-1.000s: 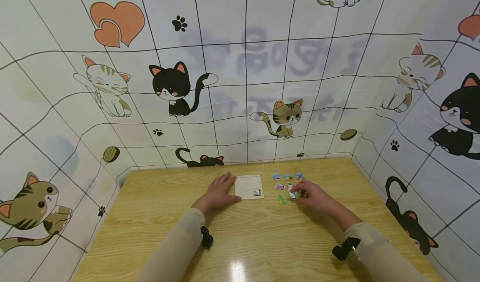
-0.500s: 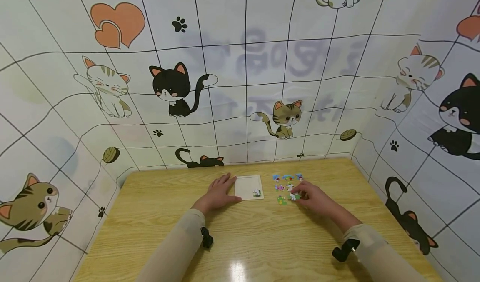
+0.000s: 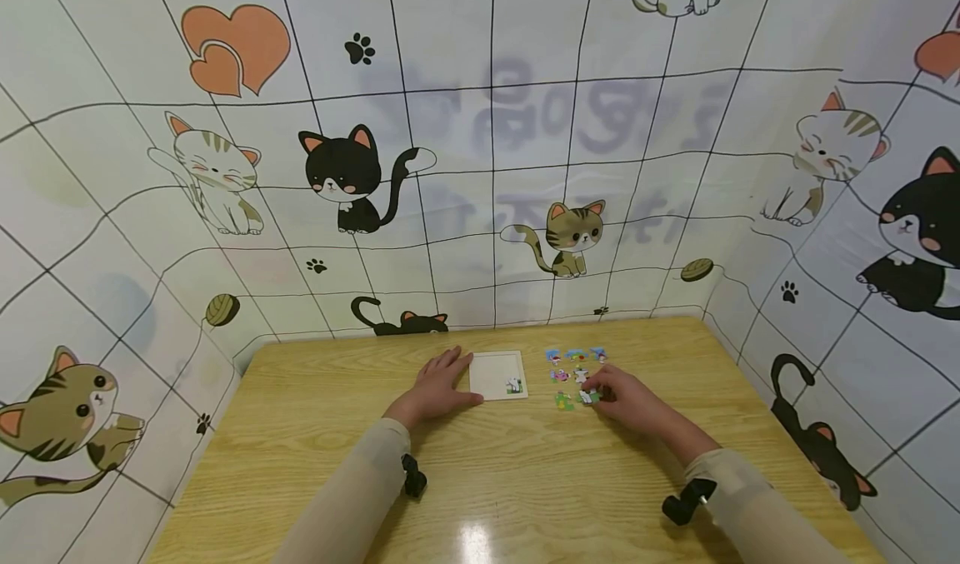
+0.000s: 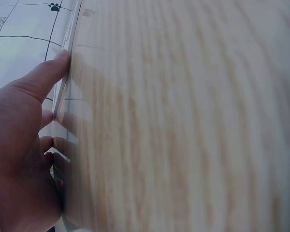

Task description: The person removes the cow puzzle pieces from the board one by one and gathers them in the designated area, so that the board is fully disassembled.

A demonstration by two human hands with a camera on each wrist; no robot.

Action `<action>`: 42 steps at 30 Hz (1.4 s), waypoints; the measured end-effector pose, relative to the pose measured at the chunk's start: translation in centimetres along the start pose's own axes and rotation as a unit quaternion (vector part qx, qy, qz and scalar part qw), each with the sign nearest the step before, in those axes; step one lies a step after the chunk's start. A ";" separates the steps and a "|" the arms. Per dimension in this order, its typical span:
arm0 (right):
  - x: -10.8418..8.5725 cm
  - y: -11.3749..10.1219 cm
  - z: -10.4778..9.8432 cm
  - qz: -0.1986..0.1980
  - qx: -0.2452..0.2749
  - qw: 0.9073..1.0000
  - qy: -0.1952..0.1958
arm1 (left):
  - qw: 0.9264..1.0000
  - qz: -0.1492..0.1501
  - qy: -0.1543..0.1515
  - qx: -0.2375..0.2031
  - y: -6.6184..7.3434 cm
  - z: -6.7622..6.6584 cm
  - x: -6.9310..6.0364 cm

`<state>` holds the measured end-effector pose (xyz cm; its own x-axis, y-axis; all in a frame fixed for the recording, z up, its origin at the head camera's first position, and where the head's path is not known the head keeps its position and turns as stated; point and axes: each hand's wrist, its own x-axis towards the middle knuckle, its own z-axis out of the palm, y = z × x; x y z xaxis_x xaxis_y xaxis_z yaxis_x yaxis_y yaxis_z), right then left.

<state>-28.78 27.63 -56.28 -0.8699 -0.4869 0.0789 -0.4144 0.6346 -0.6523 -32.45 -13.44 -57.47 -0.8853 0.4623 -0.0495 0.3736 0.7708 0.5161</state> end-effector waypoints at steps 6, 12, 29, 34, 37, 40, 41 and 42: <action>0.1 -0.4 -0.1 0.002 0.006 1.000 -0.009 | 1.000 -0.001 0.001 0.003 0.1 -0.1 -0.1; 0.0 -0.5 -0.1 0.005 0.013 1.000 -0.012 | 1.000 -0.003 -0.001 0.002 0.1 0.0 0.0; 0.1 -0.7 0.1 0.042 0.023 0.999 -0.008 | 1.000 -0.003 -0.002 0.000 0.3 -0.1 -0.2; 0.3 -0.9 0.1 0.035 0.020 0.999 0.010 | 1.000 -0.003 -0.004 0.000 0.4 -0.2 -0.3; 0.8 -1.4 0.3 0.021 0.018 0.999 0.029 | 1.000 -0.003 -0.003 -0.002 0.4 -0.2 -0.2; 1.5 -2.0 0.5 -0.006 0.012 0.999 0.042 | 1.000 -0.002 -0.003 -0.003 0.4 -0.3 -0.3; 1.8 -2.1 0.6 -0.016 0.010 0.999 0.044 | 1.000 -0.001 -0.003 -0.002 0.4 -0.3 -0.3; 2.1 -2.3 0.8 -0.026 0.007 0.999 0.044 | 1.000 -0.001 -0.004 -0.003 0.4 -0.3 -0.3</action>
<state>-29.43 24.66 -55.18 -0.8680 -0.4633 0.1788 -0.4563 0.6019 -0.6554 -32.11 -13.41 -56.98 -0.8840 0.4639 -0.0571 0.3698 0.7688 0.5217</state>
